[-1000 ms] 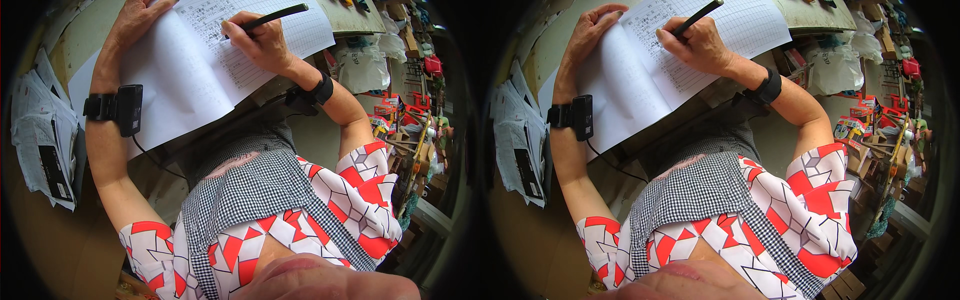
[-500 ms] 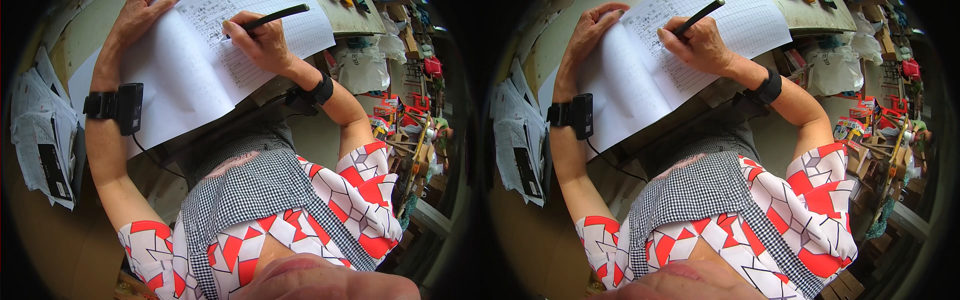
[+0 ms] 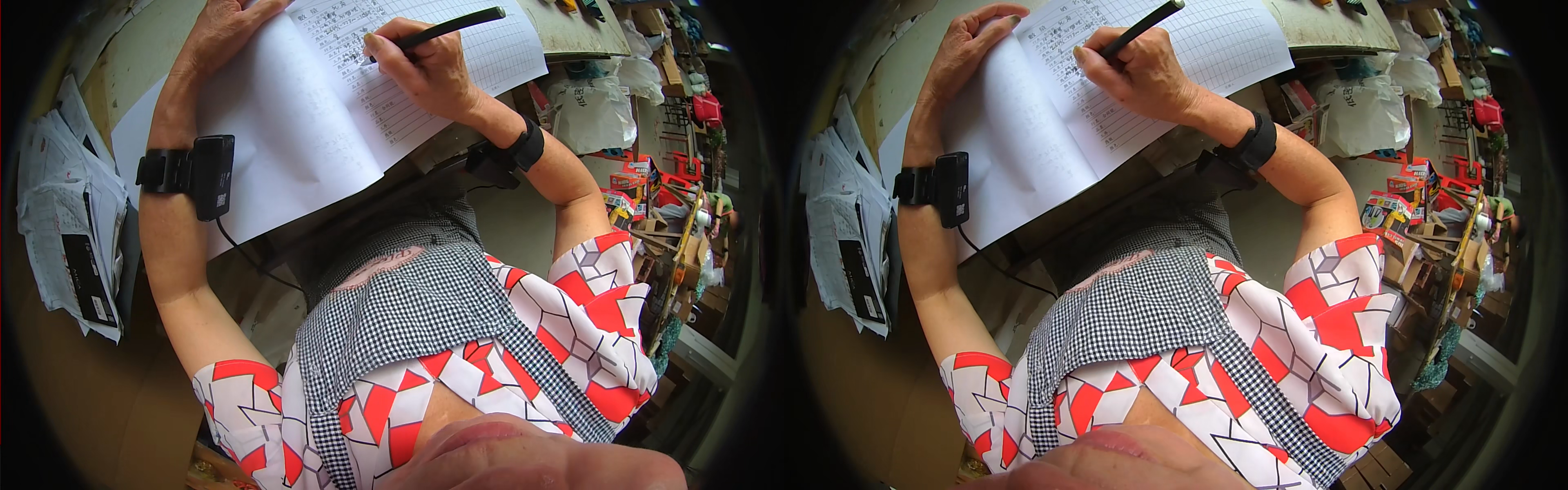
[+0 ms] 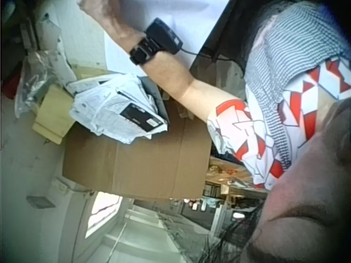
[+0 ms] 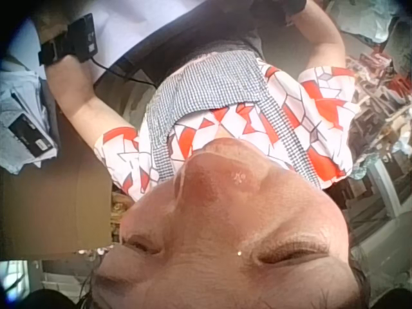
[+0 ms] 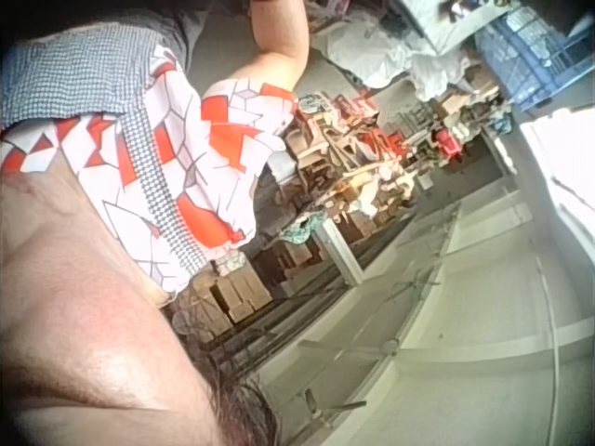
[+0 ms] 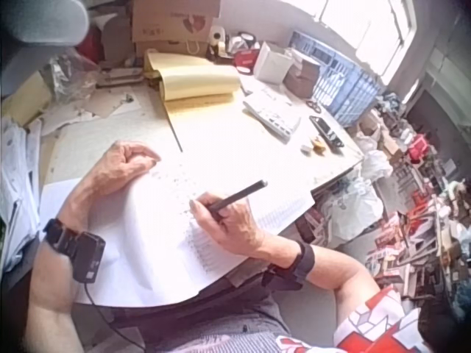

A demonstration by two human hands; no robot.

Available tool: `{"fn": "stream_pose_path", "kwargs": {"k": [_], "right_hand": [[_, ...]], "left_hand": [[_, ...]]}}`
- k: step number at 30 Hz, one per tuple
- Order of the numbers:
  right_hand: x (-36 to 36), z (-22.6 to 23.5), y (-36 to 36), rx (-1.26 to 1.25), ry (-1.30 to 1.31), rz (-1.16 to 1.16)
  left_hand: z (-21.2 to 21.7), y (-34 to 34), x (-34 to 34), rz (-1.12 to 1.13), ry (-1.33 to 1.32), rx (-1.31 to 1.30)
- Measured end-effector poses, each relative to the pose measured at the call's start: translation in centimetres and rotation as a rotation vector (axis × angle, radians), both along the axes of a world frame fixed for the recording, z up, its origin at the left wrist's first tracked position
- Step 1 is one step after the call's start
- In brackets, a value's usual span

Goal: Recording inventory or data into a paper ledger using a pen.

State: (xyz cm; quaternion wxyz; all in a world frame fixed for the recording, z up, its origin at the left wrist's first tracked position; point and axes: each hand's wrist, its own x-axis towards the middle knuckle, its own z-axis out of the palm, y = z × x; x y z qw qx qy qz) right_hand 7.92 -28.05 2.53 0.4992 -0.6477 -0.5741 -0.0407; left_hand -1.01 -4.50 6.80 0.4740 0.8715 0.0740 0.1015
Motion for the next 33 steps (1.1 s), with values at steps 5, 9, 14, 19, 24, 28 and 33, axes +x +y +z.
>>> {"fn": "stream_pose_path", "kwargs": {"k": [5,9,14,19,24,28,33], "right_hand": [[-0.1,0.1,-0.2,-0.058,0.038,0.001],[0.3,-0.4,0.2,0.023,0.025,-0.022],[0.3,-0.6,0.5,-0.046,0.08,-0.031],[1.1,-1.2,1.0,-0.016,0.218,0.001],[1.0,-1.5,3.8,0.036,0.447,-0.007],[1.8,-2.5,4.2,0.02,0.557,-0.03],[2.9,-3.3,4.0,0.03,0.632,-0.034]], "left_hand": [[-3.6,2.7,0.6,-0.041,-0.062,0.036],[-5.4,4.0,1.2,-0.072,-0.06,0.038],[-5.1,3.8,1.0,-0.073,-0.038,-0.033],[-5.7,3.7,1.6,-0.062,-0.072,0.039],[-5.2,6.0,1.4,-0.041,0.043,0.003],[-5.8,6.6,2.5,-0.047,0.07,0.069],[-6.7,7.7,3.0,-0.009,0.072,0.215]]}}
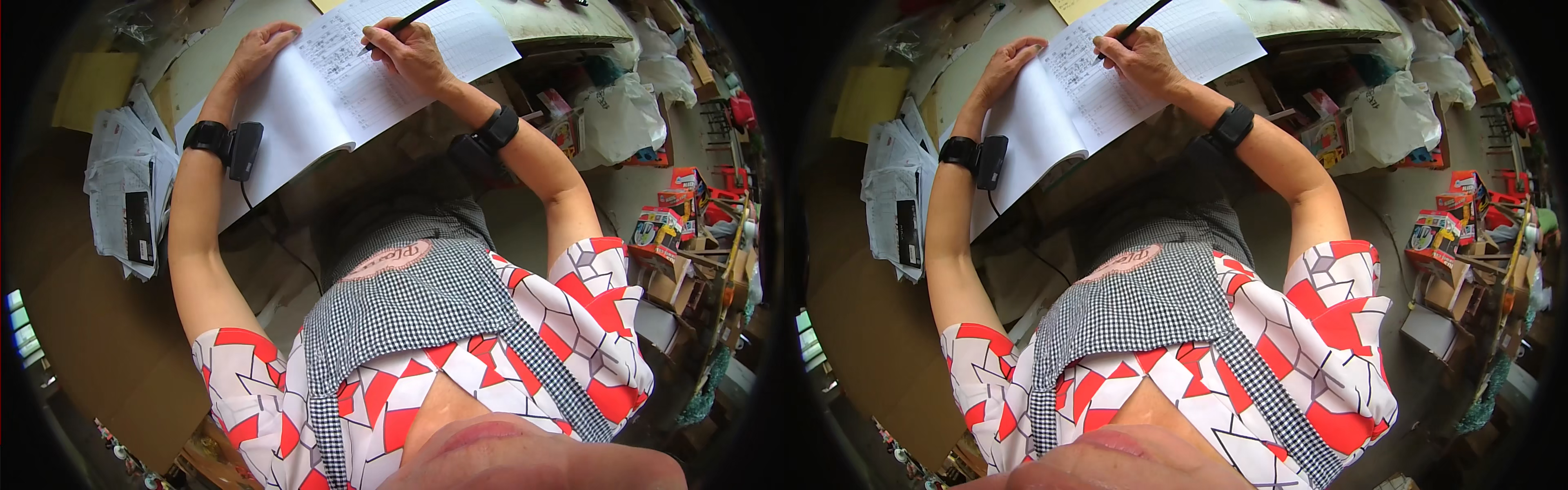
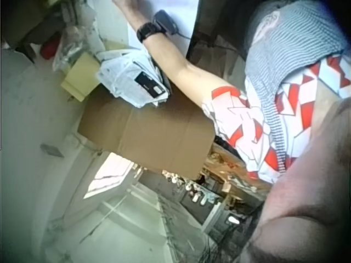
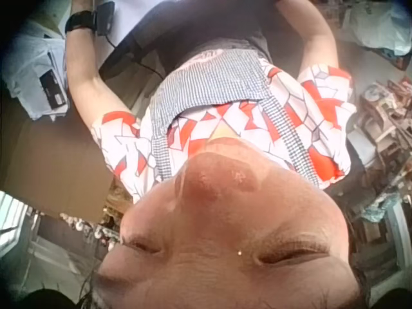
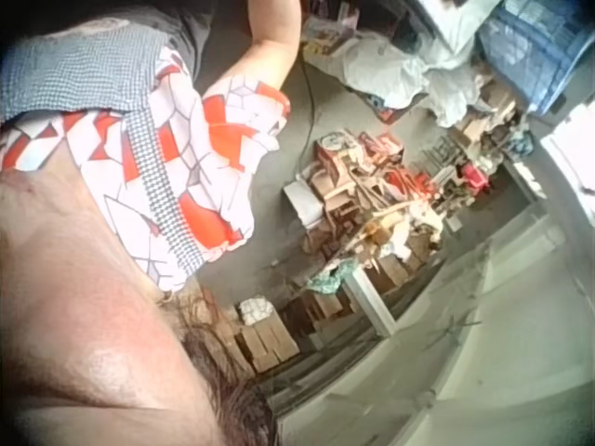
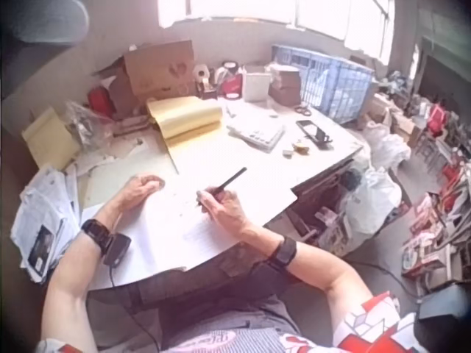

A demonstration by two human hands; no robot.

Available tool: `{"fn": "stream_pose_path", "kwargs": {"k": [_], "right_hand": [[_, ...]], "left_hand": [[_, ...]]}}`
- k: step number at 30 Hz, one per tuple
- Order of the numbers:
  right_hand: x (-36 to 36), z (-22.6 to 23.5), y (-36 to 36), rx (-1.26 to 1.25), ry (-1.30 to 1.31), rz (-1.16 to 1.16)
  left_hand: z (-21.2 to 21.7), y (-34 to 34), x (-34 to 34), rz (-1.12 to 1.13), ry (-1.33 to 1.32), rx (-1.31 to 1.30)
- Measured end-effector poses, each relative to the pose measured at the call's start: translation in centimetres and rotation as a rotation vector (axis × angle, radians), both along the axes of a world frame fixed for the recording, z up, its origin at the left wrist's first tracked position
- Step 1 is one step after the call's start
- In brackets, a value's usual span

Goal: Recording inventory or data into a paper ledger using a pen.

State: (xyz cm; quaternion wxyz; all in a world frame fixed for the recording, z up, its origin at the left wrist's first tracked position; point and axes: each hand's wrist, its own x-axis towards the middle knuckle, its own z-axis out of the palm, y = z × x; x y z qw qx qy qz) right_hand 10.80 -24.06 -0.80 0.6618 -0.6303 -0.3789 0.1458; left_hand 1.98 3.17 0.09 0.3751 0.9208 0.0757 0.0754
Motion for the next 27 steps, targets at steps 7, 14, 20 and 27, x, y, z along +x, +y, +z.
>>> {"fn": "stream_pose_path", "kwargs": {"k": [7,14,20,27], "right_hand": [[1.6,-1.8,0.6,-0.022,-0.016,0.023],[1.1,-1.0,0.6,-0.072,-0.075,0.012],[0.3,-0.3,0.2,-0.084,-0.082,0.045],[0.3,0.3,-0.8,-0.11,-0.07,0.092]], "left_hand": [[0.0,0.0,-0.3,0.03,0.108,-0.024],[-0.3,0.4,-0.2,0.048,0.078,-0.041],[-0.4,0.3,-0.5,0.052,0.035,-0.028],[0.6,-0.4,-1.3,0.04,0.035,-0.108]]}}
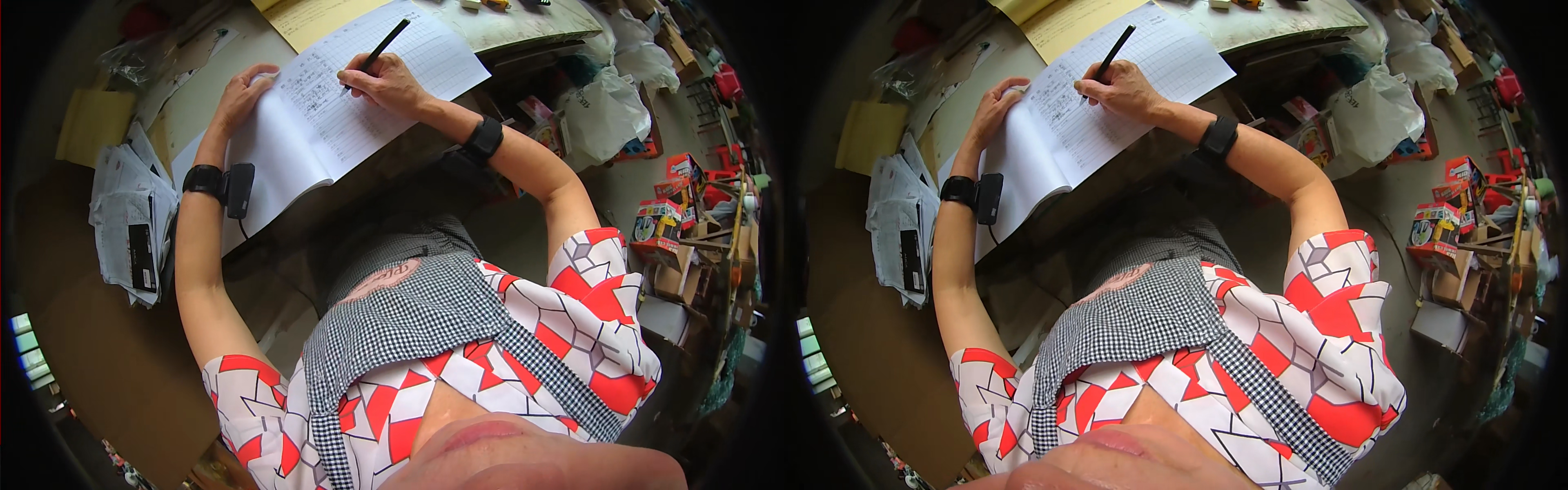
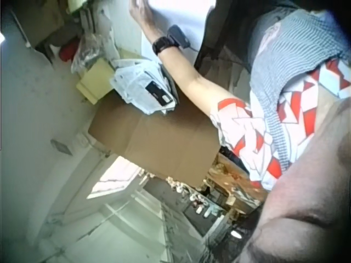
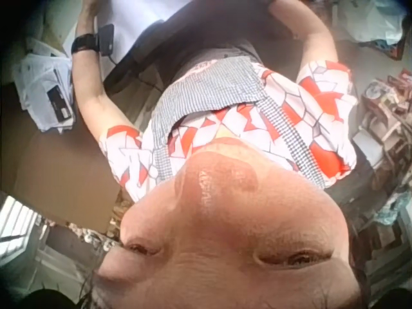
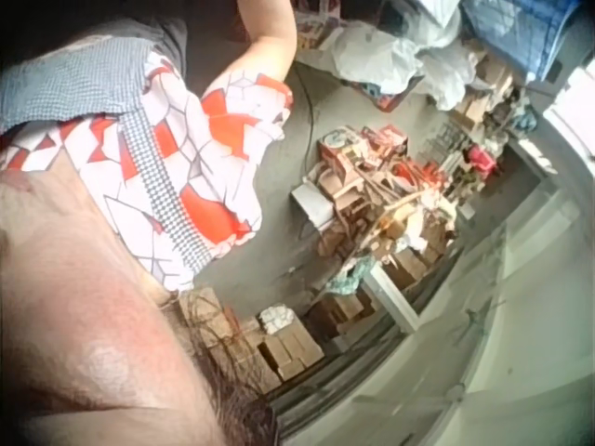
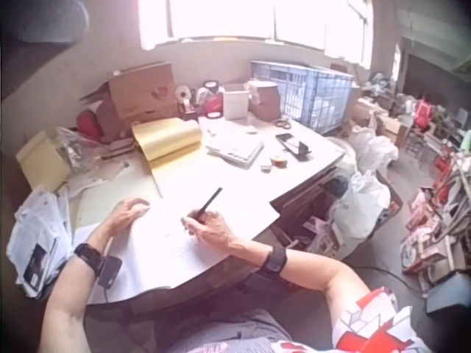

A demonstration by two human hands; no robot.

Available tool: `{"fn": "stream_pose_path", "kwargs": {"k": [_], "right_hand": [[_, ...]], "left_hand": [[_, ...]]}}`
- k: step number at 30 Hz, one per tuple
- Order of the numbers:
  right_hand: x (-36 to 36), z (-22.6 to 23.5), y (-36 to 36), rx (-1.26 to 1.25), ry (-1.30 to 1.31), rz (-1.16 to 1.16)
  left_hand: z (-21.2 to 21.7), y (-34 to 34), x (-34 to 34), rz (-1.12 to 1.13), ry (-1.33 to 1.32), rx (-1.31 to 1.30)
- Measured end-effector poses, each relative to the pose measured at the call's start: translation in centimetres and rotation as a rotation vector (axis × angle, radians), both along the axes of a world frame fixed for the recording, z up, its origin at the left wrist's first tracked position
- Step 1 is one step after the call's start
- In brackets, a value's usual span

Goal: Recording inventory or data into a paper ledger using a pen.

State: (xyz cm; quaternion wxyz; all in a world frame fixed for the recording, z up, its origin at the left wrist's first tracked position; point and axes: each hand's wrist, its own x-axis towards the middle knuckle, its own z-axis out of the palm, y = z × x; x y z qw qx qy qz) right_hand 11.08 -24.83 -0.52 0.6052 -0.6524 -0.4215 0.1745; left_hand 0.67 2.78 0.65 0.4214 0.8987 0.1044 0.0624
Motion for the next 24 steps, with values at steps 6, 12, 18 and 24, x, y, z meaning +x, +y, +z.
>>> {"fn": "stream_pose_path", "kwargs": {"k": [6,12,18,24], "right_hand": [[1.2,0.7,-1.9,-0.03,0.341,0.042],[2.3,2.5,-2.6,0.039,0.343,0.034],[3.2,2.5,-0.8,0.084,0.282,-0.048],[4.0,1.7,0.2,0.053,0.132,-0.082]], "left_hand": [[0.2,-0.9,0.0,0.002,-0.053,-0.012],[-0.8,-0.3,0.6,0.049,-0.067,0.002],[-0.9,-0.7,1.1,0.033,-0.122,-0.009],[0.3,-2.9,0.4,0.082,-0.195,0.012]]}}
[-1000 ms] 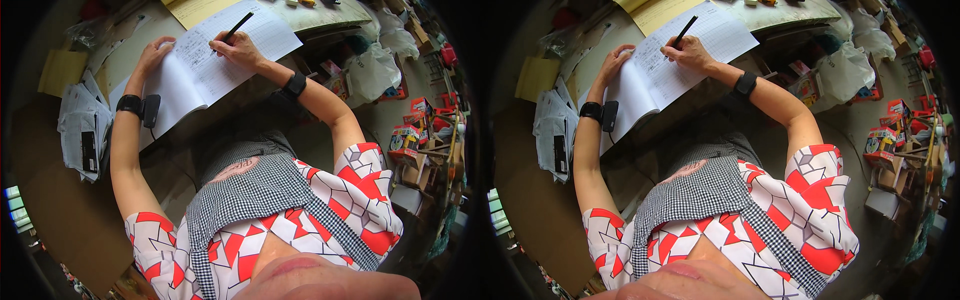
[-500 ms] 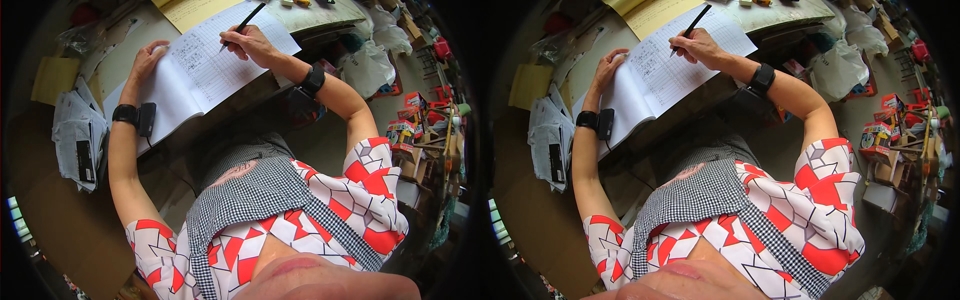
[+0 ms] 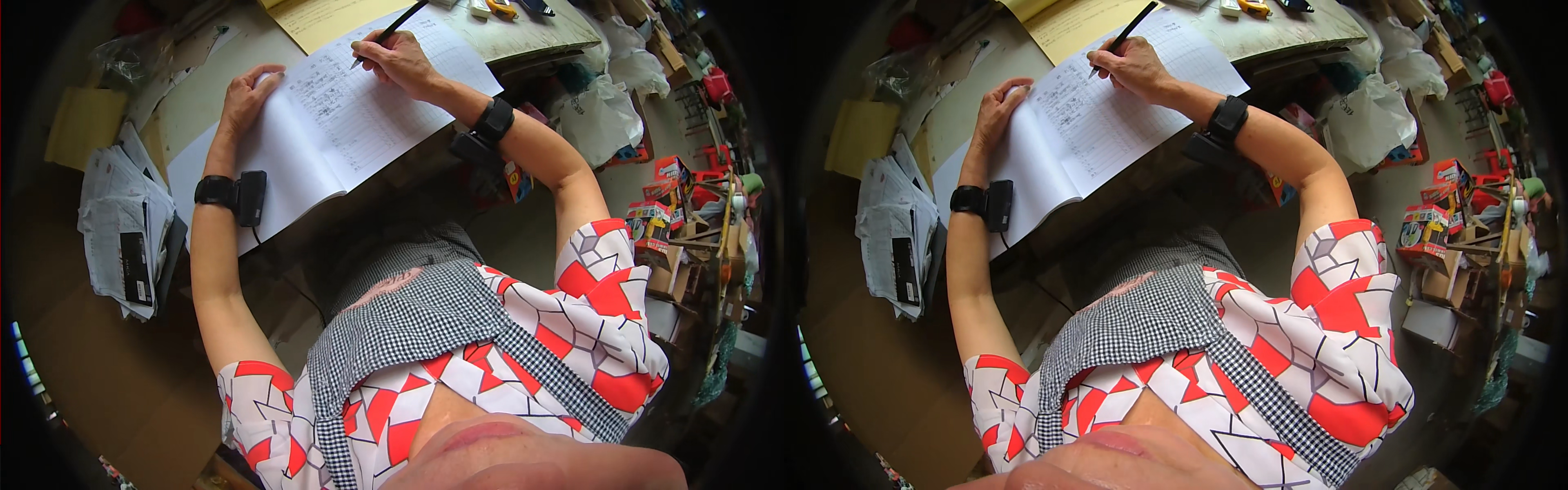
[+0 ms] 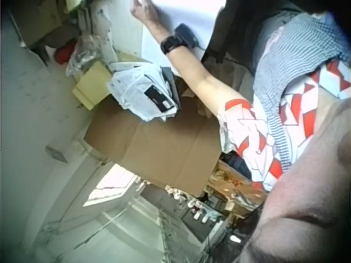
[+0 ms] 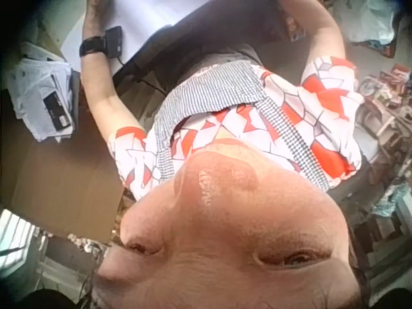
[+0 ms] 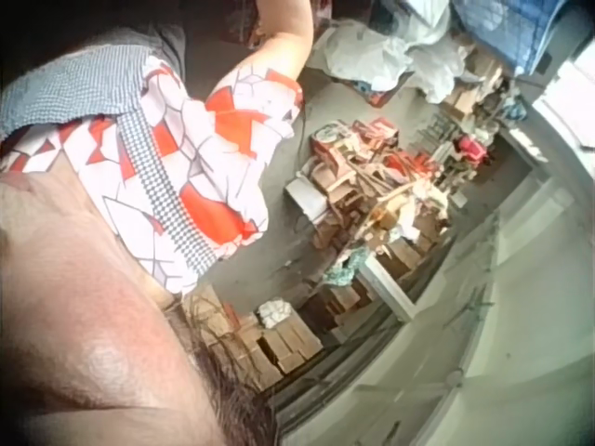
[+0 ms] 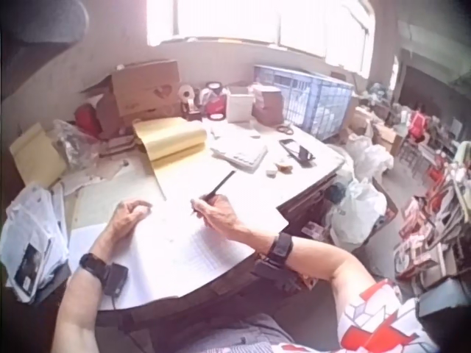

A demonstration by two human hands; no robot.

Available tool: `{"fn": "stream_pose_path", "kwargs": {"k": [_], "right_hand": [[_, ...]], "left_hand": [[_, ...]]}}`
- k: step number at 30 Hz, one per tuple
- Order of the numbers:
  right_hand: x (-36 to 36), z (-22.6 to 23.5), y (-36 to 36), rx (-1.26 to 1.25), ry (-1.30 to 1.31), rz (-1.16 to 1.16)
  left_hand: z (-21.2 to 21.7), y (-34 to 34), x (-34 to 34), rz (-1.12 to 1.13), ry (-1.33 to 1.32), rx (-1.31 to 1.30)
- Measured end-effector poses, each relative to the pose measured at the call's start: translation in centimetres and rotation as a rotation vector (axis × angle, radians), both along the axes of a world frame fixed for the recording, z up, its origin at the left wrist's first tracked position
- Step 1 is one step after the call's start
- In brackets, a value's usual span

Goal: Recording inventory or data into a paper ledger using a pen.

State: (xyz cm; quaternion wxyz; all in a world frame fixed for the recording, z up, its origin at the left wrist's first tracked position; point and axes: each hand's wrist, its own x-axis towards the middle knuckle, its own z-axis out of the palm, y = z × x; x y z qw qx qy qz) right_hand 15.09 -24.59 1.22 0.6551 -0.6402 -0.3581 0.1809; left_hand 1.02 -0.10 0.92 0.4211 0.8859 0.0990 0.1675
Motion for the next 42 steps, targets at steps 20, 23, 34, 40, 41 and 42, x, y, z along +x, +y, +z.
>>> {"fn": "stream_pose_path", "kwargs": {"k": [20,23,34,40,41,42], "right_hand": [[-0.4,1.0,-1.8,-0.089,-0.352,-0.015],[-0.7,0.8,-1.9,-0.08,-0.438,-0.007],[-1.5,1.7,-2.1,-0.096,-0.512,-0.034],[-1.7,1.5,-2.4,-0.043,-0.517,-0.06],[-1.8,1.7,-2.5,-0.044,-0.515,-0.063],[-2.0,1.8,-2.4,-0.041,-0.509,-0.062]], "left_hand": [[1.5,-0.5,-1.3,-0.134,-0.018,-0.241],[1.6,-0.8,-1.3,-0.117,-0.009,-0.218],[2.1,-1.1,-1.9,-0.11,-0.015,-0.161],[2.4,-1.4,-2.0,-0.124,-0.037,-0.187],[2.6,-1.5,-2.0,-0.12,-0.016,-0.196],[2.7,-1.4,-2.2,-0.11,0.007,-0.201]]}}
